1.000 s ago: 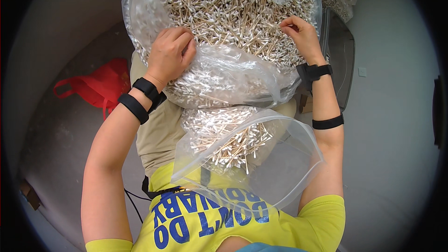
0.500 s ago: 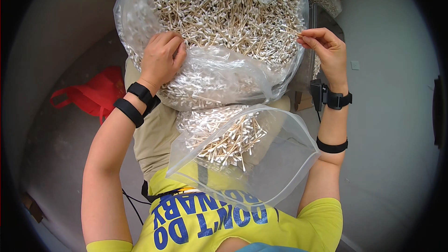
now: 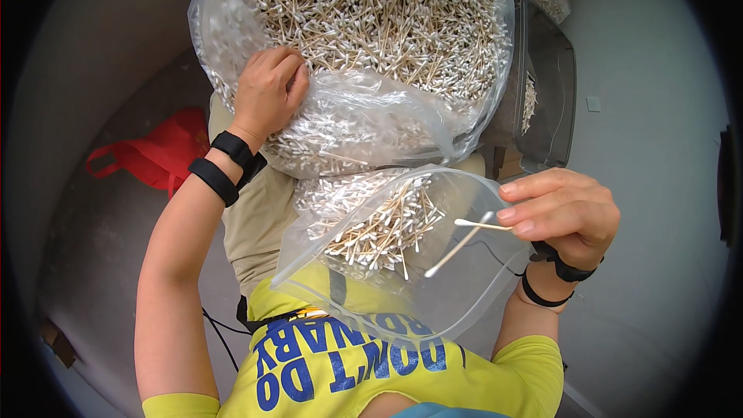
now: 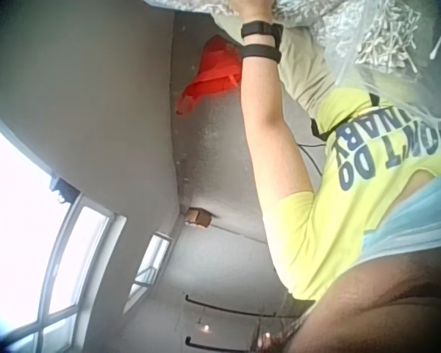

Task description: Picking cotton swabs from a large plastic bag and placing them into a smaller zip-lock bag.

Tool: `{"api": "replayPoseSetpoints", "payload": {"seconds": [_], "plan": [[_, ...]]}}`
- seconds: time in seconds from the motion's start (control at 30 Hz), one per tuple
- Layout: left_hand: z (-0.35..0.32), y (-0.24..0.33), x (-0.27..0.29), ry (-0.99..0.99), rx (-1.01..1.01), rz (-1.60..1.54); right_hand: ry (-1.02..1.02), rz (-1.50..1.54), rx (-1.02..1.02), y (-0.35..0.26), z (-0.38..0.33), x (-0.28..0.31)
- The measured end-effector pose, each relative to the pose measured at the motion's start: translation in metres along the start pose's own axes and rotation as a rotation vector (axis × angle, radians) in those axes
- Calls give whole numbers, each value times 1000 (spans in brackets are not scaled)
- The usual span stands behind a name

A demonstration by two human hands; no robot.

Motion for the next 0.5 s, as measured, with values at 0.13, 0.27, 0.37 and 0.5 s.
{"api": "replayPoseSetpoints", "payload": {"seconds": [0.13, 0.27, 0.37, 0.5], "plan": [[-1, -2, 0, 9, -3, -1, 266, -193, -109, 16, -20, 28], [1, 1, -1, 2, -3, -3, 726, -458, -399, 84, -68, 83], [1, 0, 2, -3, 15, 10, 548, -988, -516, 120, -57, 71], [2, 1, -2, -5, 2, -13, 262, -514, -481, 170, -14, 19]]}}
Point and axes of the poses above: each hand's wrist, its own z-axis towards the middle knuckle, its own x-axis out of the back of the hand, y = z × x, the point moved 7 cm from there along z, towards the middle knuckle, and after that the axes turned 11 degrees about -y, right-handed, at the moved point
